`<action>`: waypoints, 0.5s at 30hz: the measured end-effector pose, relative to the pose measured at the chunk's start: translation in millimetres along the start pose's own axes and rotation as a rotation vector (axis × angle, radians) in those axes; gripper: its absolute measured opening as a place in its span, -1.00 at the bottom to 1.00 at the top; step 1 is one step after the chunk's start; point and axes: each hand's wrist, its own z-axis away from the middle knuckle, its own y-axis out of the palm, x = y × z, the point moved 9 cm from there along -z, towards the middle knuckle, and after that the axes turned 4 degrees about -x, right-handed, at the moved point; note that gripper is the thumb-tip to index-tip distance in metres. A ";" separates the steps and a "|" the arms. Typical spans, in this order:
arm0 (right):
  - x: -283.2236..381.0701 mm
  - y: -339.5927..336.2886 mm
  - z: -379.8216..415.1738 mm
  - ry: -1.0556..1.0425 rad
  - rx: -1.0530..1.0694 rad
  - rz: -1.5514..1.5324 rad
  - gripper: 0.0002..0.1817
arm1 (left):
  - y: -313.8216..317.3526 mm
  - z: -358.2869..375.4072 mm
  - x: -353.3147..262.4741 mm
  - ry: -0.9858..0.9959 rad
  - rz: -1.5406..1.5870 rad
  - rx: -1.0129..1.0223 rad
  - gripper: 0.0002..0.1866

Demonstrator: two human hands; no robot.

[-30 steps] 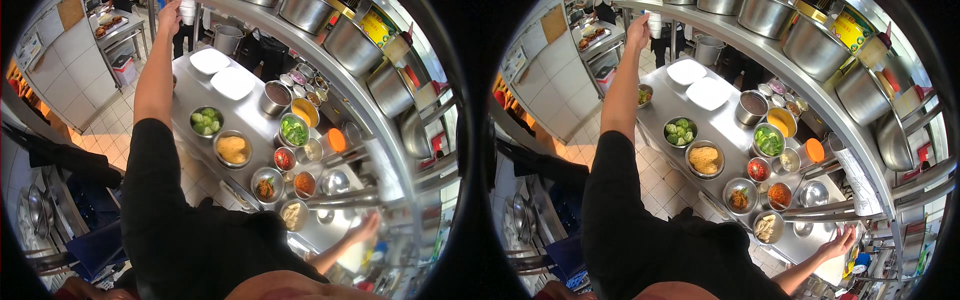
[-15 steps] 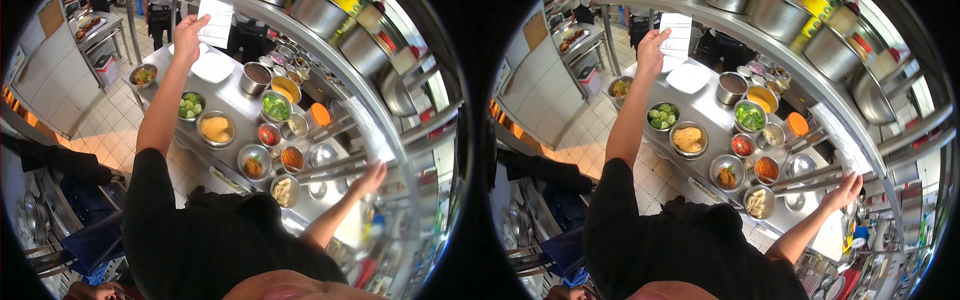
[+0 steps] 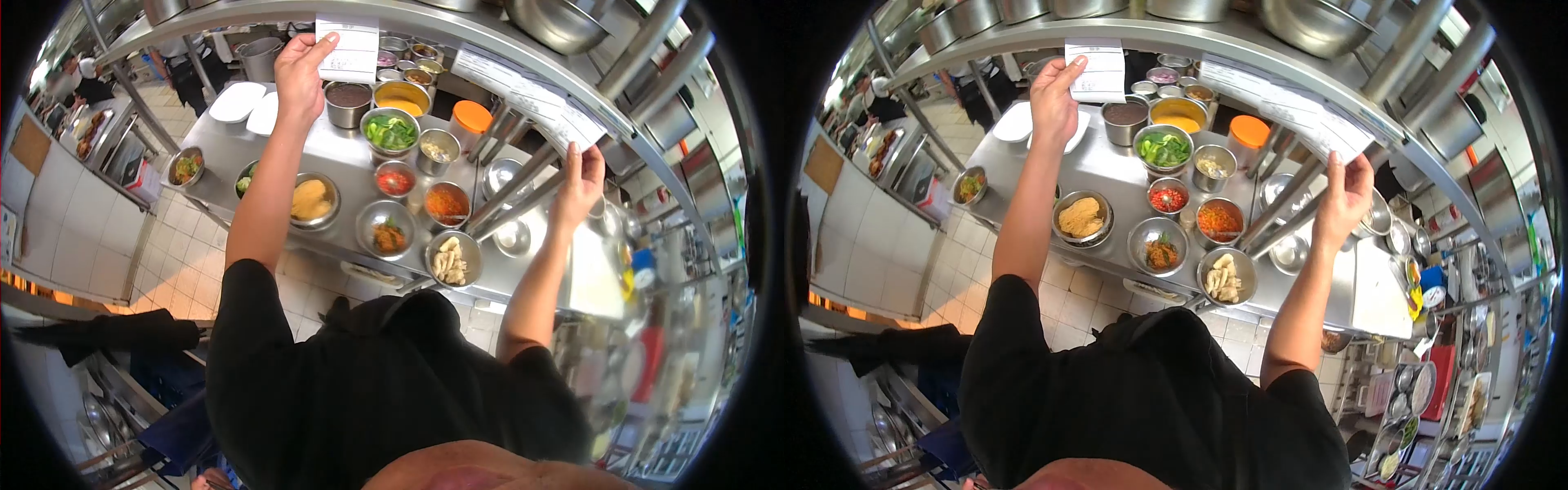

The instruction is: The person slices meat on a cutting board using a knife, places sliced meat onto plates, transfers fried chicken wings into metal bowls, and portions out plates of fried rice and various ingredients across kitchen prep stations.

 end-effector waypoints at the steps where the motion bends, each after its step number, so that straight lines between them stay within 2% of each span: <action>1: -4.3 -1.4 0.2 0.000 -0.004 -0.011 -0.75 | 7.4 1.0 3.7 -0.001 0.014 0.017 -0.91; 9: -6.3 11.8 0.7 0.072 -0.043 -0.192 -0.82 | 39.0 8.5 16.9 -0.091 0.063 0.104 -0.92; 12: -17.1 7.0 2.0 0.122 -0.069 -0.098 -0.81 | 40.1 8.4 20.3 -0.134 0.079 0.122 -0.92; 15: -23.7 9.4 1.9 0.094 -0.063 -0.164 -0.80 | 39.3 8.6 21.5 -0.142 0.078 0.130 -0.91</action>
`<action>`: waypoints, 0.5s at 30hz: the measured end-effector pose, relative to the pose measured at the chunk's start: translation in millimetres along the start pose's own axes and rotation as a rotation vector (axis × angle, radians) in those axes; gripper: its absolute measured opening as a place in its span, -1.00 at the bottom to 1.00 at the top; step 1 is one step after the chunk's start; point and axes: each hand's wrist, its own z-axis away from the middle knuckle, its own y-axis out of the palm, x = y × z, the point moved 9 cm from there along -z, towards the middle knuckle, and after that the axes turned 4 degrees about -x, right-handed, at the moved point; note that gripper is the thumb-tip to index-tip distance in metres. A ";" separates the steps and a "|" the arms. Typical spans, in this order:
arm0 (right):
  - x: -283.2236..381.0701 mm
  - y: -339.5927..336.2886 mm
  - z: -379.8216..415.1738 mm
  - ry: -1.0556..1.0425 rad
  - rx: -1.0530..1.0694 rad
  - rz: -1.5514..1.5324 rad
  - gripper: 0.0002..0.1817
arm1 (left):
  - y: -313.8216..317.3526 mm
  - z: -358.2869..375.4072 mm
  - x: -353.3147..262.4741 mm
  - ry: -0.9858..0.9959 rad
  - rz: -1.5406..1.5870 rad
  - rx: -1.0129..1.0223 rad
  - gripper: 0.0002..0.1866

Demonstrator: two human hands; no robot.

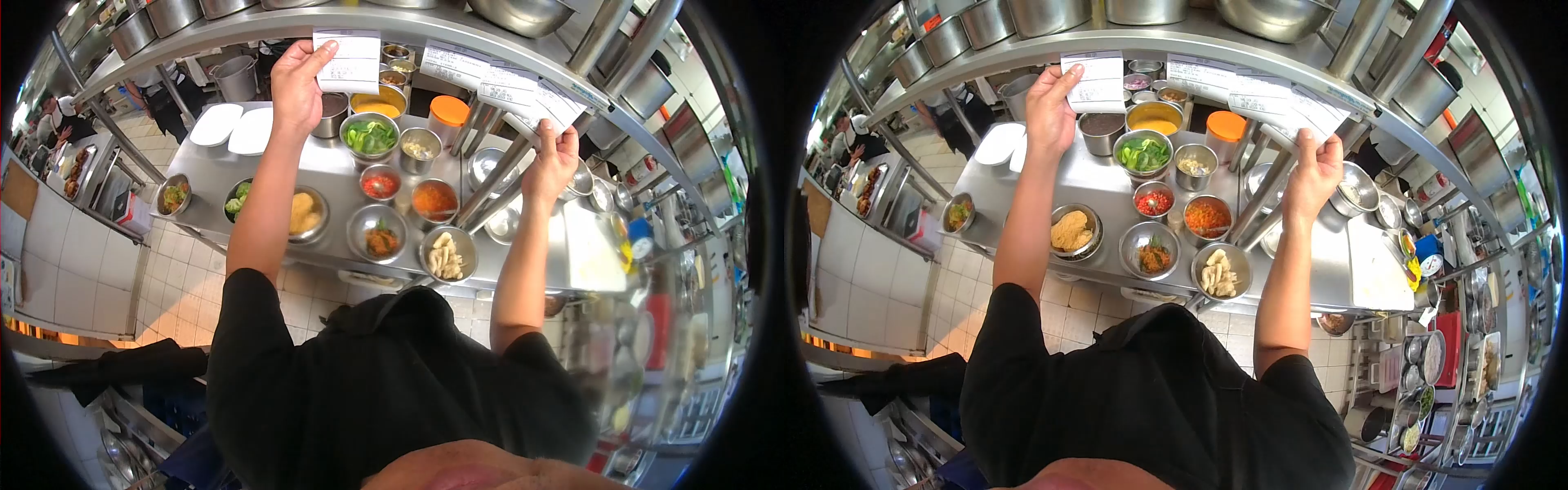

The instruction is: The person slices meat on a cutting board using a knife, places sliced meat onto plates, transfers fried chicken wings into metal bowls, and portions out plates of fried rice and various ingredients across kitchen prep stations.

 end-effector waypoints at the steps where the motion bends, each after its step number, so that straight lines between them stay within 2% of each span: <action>1: -0.2 1.2 1.2 0.000 -0.009 -0.005 -0.80 | -0.1 0.0 -0.9 0.011 -0.015 0.006 -0.90; 4: 3.5 15.2 7.9 0.049 -0.005 -0.180 -0.76 | -0.5 -0.4 -2.1 0.030 -0.037 0.026 -0.86; 6: 0.2 20.4 9.9 0.057 0.010 -0.148 -0.72 | -1.7 1.2 -3.2 0.028 -0.023 0.042 -0.84; 8: -3.0 17.7 10.2 0.047 -0.001 -0.043 -0.67 | -14.2 6.8 -15.1 0.176 -0.142 -0.090 -0.84; 9: -2.4 20.8 10.5 0.050 0.004 -0.131 -0.66 | -18.3 12.1 -18.3 0.246 -0.196 -0.153 -0.84; 10: -1.0 21.2 10.8 0.049 -0.008 -0.123 -0.65 | -22.8 23.0 -25.6 0.432 -0.330 -0.231 -0.82; 11: 0.1 21.4 11.4 0.048 -0.021 -0.116 -0.64 | -33.8 30.4 -17.0 0.459 -0.360 -0.267 -0.78; 13: 0.0 24.2 11.6 0.048 -0.027 -0.172 -0.61 | -15.7 38.6 33.5 0.163 -0.376 -0.031 -0.74; 15: -2.0 26.1 12.4 0.048 -0.029 -0.175 -0.58 | 52.3 60.7 62.1 0.004 -0.423 0.163 -0.68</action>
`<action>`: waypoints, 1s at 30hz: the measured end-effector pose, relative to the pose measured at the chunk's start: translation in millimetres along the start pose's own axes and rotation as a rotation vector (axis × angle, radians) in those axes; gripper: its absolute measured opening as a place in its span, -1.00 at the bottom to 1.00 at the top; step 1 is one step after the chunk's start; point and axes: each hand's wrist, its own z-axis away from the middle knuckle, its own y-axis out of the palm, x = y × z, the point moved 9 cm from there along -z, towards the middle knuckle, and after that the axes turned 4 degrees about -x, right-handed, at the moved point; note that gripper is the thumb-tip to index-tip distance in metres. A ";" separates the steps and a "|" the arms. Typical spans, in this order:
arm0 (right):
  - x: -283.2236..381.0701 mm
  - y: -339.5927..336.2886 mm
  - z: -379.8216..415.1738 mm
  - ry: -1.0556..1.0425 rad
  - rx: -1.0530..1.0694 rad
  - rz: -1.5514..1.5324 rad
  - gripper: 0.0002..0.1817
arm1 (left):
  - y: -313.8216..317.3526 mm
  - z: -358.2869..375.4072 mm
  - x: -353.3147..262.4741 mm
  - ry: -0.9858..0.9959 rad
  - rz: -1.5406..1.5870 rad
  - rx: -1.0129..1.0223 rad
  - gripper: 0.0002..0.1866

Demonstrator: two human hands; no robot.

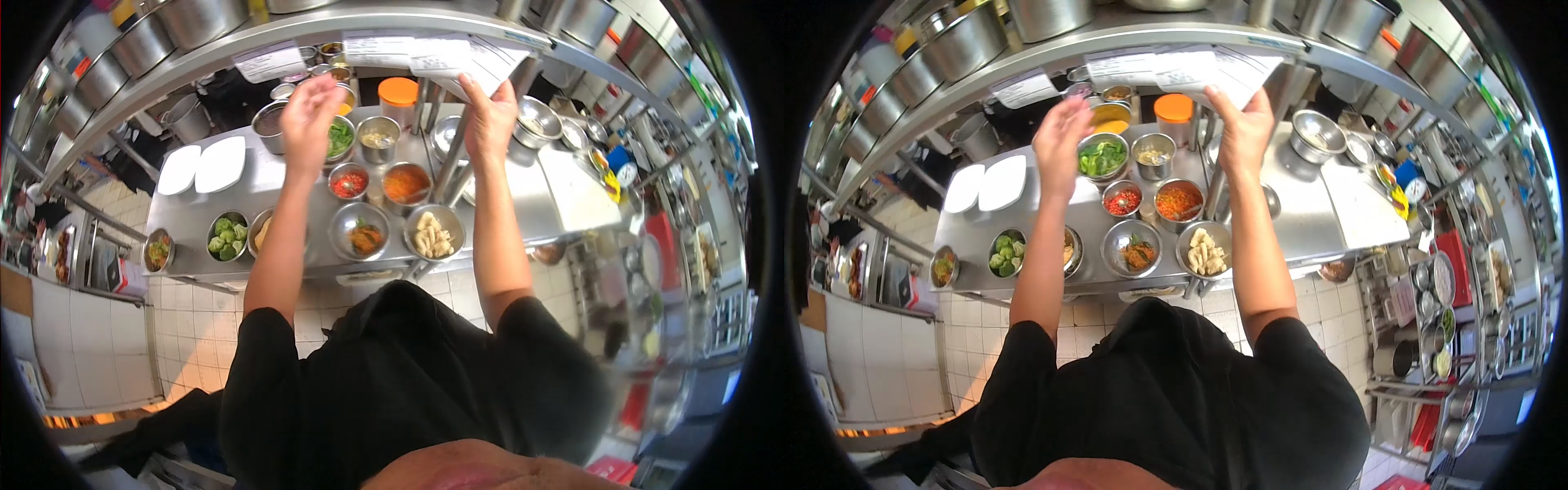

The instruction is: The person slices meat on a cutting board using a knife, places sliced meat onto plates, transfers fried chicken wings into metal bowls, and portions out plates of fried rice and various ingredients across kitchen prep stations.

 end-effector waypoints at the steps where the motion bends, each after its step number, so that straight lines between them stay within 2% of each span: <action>1: -4.9 -0.2 -0.9 0.014 0.002 -0.037 -0.59 | 19.9 -2.3 4.7 0.001 0.138 -0.021 -0.54; 2: -9.2 -0.2 -1.6 0.027 0.004 -0.074 -0.61 | 28.9 -11.9 6.2 0.102 0.084 -0.016 -0.52; 4: -13.2 -1.6 -1.2 0.067 -0.015 -0.073 -0.66 | 54.1 -26.1 -13.5 0.151 0.325 0.046 -0.66; 5: -18.7 -5.7 -3.5 0.079 -0.044 -0.051 -0.70 | 50.7 -36.8 13.9 -0.003 0.350 0.028 -0.82; 6: -15.8 -3.2 -3.2 0.057 -0.044 -0.034 -0.71 | 64.3 -36.1 5.2 -0.049 0.413 0.044 -0.90; 8: -13.9 -4.4 -1.9 0.069 -0.038 0.080 -0.71 | 61.5 -45.4 41.8 -0.061 0.422 0.074 -0.93; 9: -7.7 -1.7 -0.8 0.047 -0.006 0.008 -0.70 | 73.6 -41.1 38.8 -0.117 0.378 0.027 -0.95; 10: 0.5 -5.8 3.8 0.076 0.007 0.062 -0.70 | 82.3 -28.0 34.6 -0.176 0.335 -0.011 -0.95; 13: 9.6 -43.0 20.6 0.065 0.037 0.200 -0.72 | 105.7 14.0 46.5 -0.151 0.289 0.086 -0.88; 14: 8.9 -56.3 30.2 0.050 0.072 0.112 -0.72 | 116.1 32.5 48.8 -0.144 0.263 0.092 -0.82; 15: 9.5 -72.2 39.5 0.091 0.118 0.086 -0.73 | 132.2 57.3 50.7 -0.164 0.255 0.070 -0.77; 16: 6.9 -95.3 50.3 0.164 0.148 0.190 -0.70 | 151.4 84.1 53.5 -0.178 0.243 0.041 -0.73; 20: -3.7 -203.9 93.2 0.372 0.036 0.162 -0.64 | 215.8 180.4 138.8 -0.550 0.222 0.080 -0.73; 22: 11.4 -252.5 109.6 0.565 -0.060 0.143 -0.63 | 258.5 213.7 156.9 -0.572 0.083 0.201 -0.77; 24: 36.6 -300.9 112.7 0.524 -0.086 0.472 -0.60 | 309.0 243.0 162.6 -0.568 -0.008 0.382 -0.72; 26: 40.8 -369.7 124.2 0.457 -0.190 0.716 -0.65 | 354.4 277.2 180.6 -0.528 -0.135 0.663 -0.71; 28: 46.7 -427.8 135.8 0.537 -0.290 0.771 -0.70 | 392.0 313.4 205.7 -0.497 -0.176 0.901 -0.66; 30: 56.8 -466.6 151.9 0.758 -0.511 0.588 -0.70 | 427.3 324.2 209.8 -0.661 0.092 1.019 -0.61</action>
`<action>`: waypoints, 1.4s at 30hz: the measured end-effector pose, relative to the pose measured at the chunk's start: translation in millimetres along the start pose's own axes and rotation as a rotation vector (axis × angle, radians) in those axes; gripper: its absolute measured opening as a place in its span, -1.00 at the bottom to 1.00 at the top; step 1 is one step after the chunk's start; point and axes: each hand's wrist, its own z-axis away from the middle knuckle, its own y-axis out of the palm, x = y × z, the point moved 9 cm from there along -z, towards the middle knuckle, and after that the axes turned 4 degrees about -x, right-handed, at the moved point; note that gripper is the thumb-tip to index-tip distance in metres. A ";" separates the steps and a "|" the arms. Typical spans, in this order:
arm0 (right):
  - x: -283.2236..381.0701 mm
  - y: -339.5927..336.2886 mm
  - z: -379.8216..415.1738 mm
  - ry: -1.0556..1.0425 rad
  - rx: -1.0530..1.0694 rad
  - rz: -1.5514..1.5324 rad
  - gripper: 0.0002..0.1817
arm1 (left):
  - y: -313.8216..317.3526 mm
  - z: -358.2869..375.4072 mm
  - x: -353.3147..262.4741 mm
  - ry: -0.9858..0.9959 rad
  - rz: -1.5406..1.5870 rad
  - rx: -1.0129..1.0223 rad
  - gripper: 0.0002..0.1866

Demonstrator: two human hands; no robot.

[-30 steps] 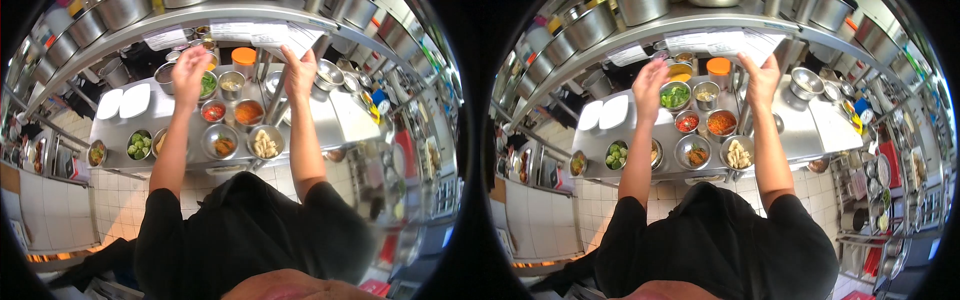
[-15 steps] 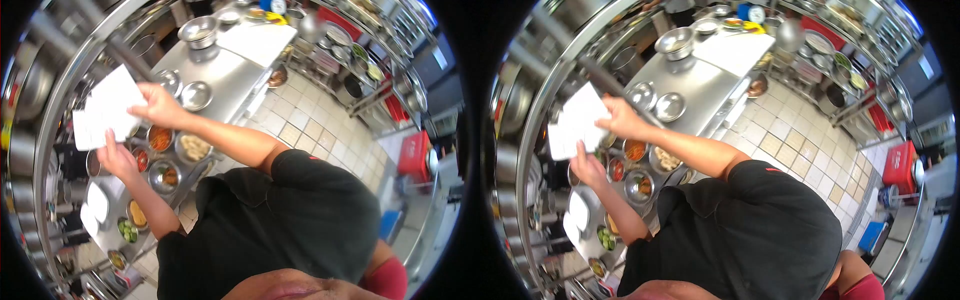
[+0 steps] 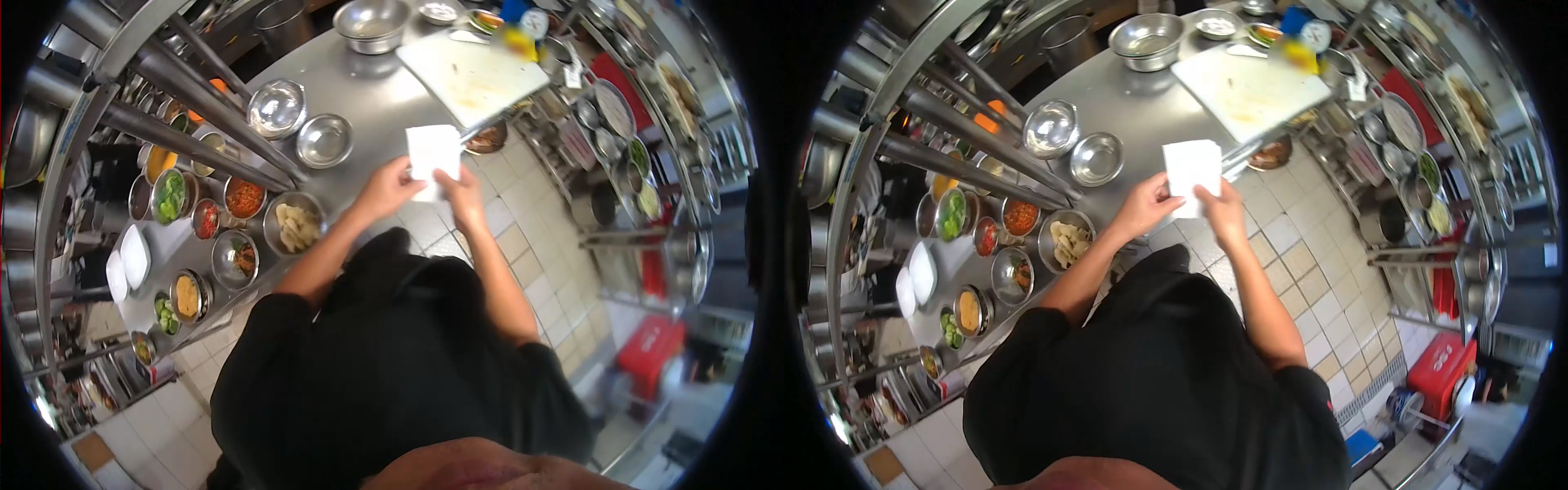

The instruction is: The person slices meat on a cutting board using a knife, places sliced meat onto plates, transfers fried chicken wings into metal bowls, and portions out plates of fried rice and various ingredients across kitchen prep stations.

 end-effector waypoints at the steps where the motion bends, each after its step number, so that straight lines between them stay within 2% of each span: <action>1: -9.0 -16.9 -11.6 -0.076 -0.014 -0.064 -0.69 | -19.9 -11.3 -1.4 0.022 -0.135 -0.104 -0.60; 2: -7.5 -35.7 -16.1 -0.047 -0.067 0.059 -0.68 | -40.2 -27.1 -6.6 0.056 -0.271 -0.192 -0.58; 3: -20.3 -52.3 -29.5 0.005 -0.074 0.039 -0.68 | -60.6 -48.9 -14.9 0.106 -0.407 -0.269 -0.56; 5: -21.3 -74.6 -52.7 0.012 -0.072 -0.026 -0.68 | -129.5 -77.3 6.1 0.043 -0.536 -0.478 -0.52; 8: -14.9 -101.1 -96.9 -0.066 -0.126 0.033 -0.67 | -197.1 -88.1 -1.6 -0.040 -1.082 -0.705 -0.40; 10: -6.6 -125.8 -119.4 -0.121 -0.156 0.110 -0.63 | -226.2 -86.7 18.4 -0.328 -1.247 -0.728 -0.40; 12: 13.5 -130.8 -151.2 -0.187 -0.131 0.136 -0.57 | -242.9 -83.6 31.1 -0.630 -1.303 -0.670 -0.44; 13: 27.9 -136.7 -162.7 -0.285 -0.154 0.146 -0.52 | -245.6 -83.4 31.3 -0.660 -1.336 -0.667 -0.48; 15: 37.5 -152.2 -188.2 -0.260 -0.159 0.061 -0.52 | -248.2 -78.5 38.7 -0.727 -1.393 -0.657 -0.55; 17: 54.9 -176.0 -195.6 -0.180 -0.234 0.064 -0.50 | -257.9 -74.2 45.0 -0.609 -1.449 -0.722 -0.62; 18: 54.3 -192.4 -206.4 -0.196 -0.256 0.045 -0.45 | -267.0 -69.3 54.1 -0.644 -1.537 -0.700 -0.62; 20: 70.5 -233.5 -219.1 -0.227 -0.367 0.247 -0.27 | -284.1 -64.7 66.1 -0.557 -1.480 -0.804 -0.66; 21: 64.4 -260.3 -235.0 -0.282 -0.487 0.332 -0.20 | -291.0 -66.1 72.8 -0.498 -1.536 -0.744 -0.65; 22: 72.0 -281.0 -249.2 -0.255 -0.418 0.135 -0.16 | -281.3 -69.9 61.7 -0.469 -1.576 -0.759 -0.66; 23: 87.2 -311.2 -256.1 -0.260 -0.519 0.277 -0.13 | -269.3 -73.0 46.7 -0.600 -1.527 -0.771 -0.65; 24: 92.9 -339.6 -277.1 -0.301 -0.495 0.117 -0.17 | -268.0 -76.5 45.7 -0.512 -1.557 -0.717 -0.65; 25: 118.0 -370.8 -290.2 -0.498 -0.598 0.212 -0.27 | -283.7 -76.2 60.4 -0.606 -1.512 -0.662 -0.60; 26: 142.3 -398.2 -301.1 -0.697 -0.688 0.302 -0.36 | -295.8 -76.9 62.2 -0.598 -1.523 -0.693 -0.58; 28: 160.4 -449.2 -359.4 -0.508 -0.640 0.253 -0.61 | -303.1 -69.4 66.4 -0.601 -1.546 -0.771 -0.54; 30: 192.7 -477.9 -406.7 -0.453 -0.623 0.077 -0.77 | -257.3 -83.2 26.3 -0.568 -1.529 -0.781 -0.45; 31: 211.8 -488.0 -436.9 -0.597 -0.575 0.018 -0.78 | -270.7 -73.1 32.9 -0.647 -1.450 -0.899 -0.42; 33: 240.9 -497.8 -479.0 -0.610 -0.594 0.212 -0.73 | -227.2 -88.6 0.7 -0.595 -1.441 -0.943 -0.44; 34: 257.2 -488.8 -497.7 -0.623 -0.567 0.331 -0.70 | -245.9 -74.4 22.8 -0.425 -1.293 -0.924 -0.44; 35: 251.4 -480.9 -527.8 -0.619 -0.502 0.327 -0.64 | -218.3 -75.4 8.2 -0.576 -1.272 -1.021 -0.46; 36: 241.3 -484.4 -558.7 -0.616 -0.445 0.321 -0.58 | -228.4 -70.0 26.5 -0.713 -1.264 -0.923 -0.50; 37: 225.0 -492.3 -593.1 -0.530 -0.446 0.565 -0.46 | -211.3 -73.9 15.7 -0.455 -1.446 -0.901 -0.50; 38: 214.4 -495.8 -615.6 -0.513 -0.414 0.674 -0.42 | -194.8 -77.0 9.3 -0.613 -1.328 -0.948 -0.50; 39: 211.5 -492.6 -622.8 -0.611 -0.405 0.741 -0.48 | -184.5 -78.0 6.1 -0.659 -1.272 -0.982 -0.51; 40: 201.4 -496.5 -631.9 -0.586 -0.421 0.745 -0.56 | -181.8 -72.2 10.8 -0.557 -1.214 -1.041 -0.55; 41: 194.9 -494.7 -635.7 -0.670 -0.397 0.752 -0.61 | -191.3 -58.9 28.3 -0.640 -1.205 -1.069 -0.56; 42: 181.2 -502.2 -645.0 -0.645 -0.425 0.714 -0.65 | -180.8 -57.7 28.4 -0.707 -1.115 -1.076 -0.55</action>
